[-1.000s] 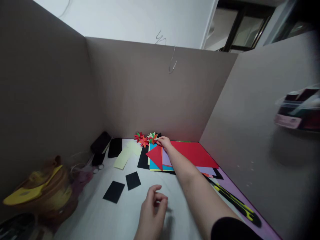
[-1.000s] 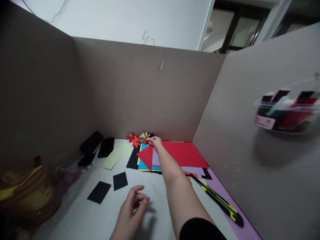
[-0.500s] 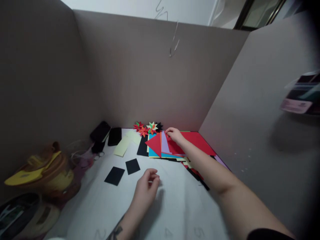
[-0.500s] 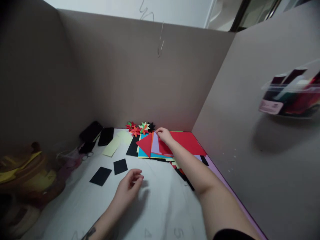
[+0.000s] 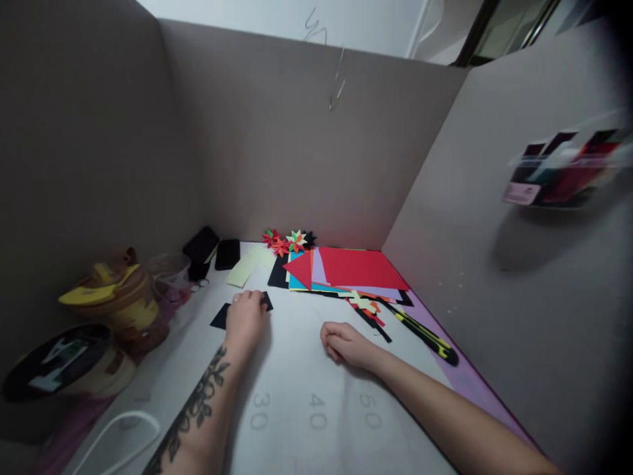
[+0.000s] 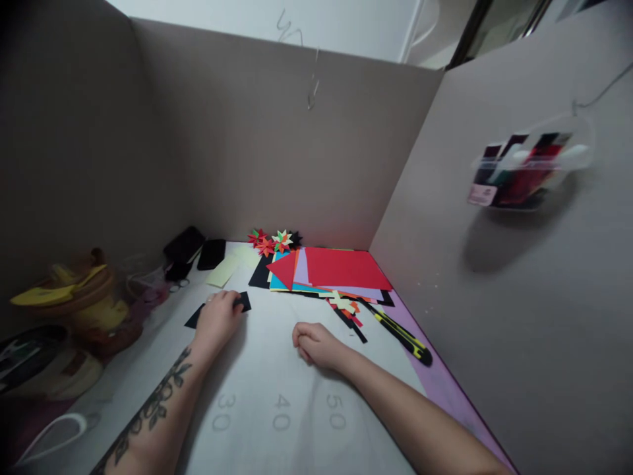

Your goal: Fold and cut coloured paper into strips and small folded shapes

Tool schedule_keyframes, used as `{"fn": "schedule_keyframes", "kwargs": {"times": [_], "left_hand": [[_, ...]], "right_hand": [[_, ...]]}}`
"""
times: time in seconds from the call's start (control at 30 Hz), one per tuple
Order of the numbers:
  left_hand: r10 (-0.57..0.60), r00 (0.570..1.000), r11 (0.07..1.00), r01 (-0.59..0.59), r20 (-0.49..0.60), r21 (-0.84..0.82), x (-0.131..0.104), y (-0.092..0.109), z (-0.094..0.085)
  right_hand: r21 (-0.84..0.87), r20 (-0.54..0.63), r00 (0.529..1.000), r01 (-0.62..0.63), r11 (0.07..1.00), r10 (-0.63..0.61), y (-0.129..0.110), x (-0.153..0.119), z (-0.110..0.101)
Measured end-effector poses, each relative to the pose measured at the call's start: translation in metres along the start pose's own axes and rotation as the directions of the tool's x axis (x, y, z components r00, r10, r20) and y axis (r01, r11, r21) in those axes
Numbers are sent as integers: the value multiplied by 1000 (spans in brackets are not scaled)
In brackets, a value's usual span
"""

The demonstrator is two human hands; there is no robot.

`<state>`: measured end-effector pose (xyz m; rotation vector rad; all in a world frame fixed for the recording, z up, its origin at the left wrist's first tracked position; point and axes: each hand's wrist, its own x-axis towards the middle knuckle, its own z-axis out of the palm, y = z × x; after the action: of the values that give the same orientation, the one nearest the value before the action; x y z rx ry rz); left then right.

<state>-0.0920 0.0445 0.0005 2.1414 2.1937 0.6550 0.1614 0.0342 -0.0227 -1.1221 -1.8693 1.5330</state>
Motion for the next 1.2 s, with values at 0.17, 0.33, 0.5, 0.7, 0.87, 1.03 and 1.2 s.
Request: {"fn": "schedule_keyframes", "kwargs": {"times": [0.17, 0.33, 0.5, 0.7, 0.87, 1.03, 1.2], "left_hand": [[-83, 997, 991, 83, -4, 106, 11, -27, 5], [114, 991, 991, -118, 70, 64, 13, -23, 20], [103, 975, 991, -119, 194, 68, 14, -20, 23], [-128, 963, 961, 61, 236, 271, 11, -27, -6], [-181, 967, 935, 112, 181, 336, 0, -29, -14], [-86, 983, 946, 29, 164, 324, -8, -17, -4], [1, 966, 974, -60, 259, 218, -14, 2, 0]], "right_hand": [[-178, -78, 990, 99, 979, -114, 6, 2, 10], [-395, -114, 952, 219, 892, -284, 11, -1, 9], [-547, -72, 902, 321, 773, -426, 20, -4, 0], [-675, -269, 808, 230, 701, -525, 25, 1, -20], [-749, -375, 766, 82, 657, -523, 14, 23, -33], [-835, -358, 854, -112, 538, -377, -4, 77, -34], [-846, -368, 895, -210, 489, -253, -8, 126, -21]]}}
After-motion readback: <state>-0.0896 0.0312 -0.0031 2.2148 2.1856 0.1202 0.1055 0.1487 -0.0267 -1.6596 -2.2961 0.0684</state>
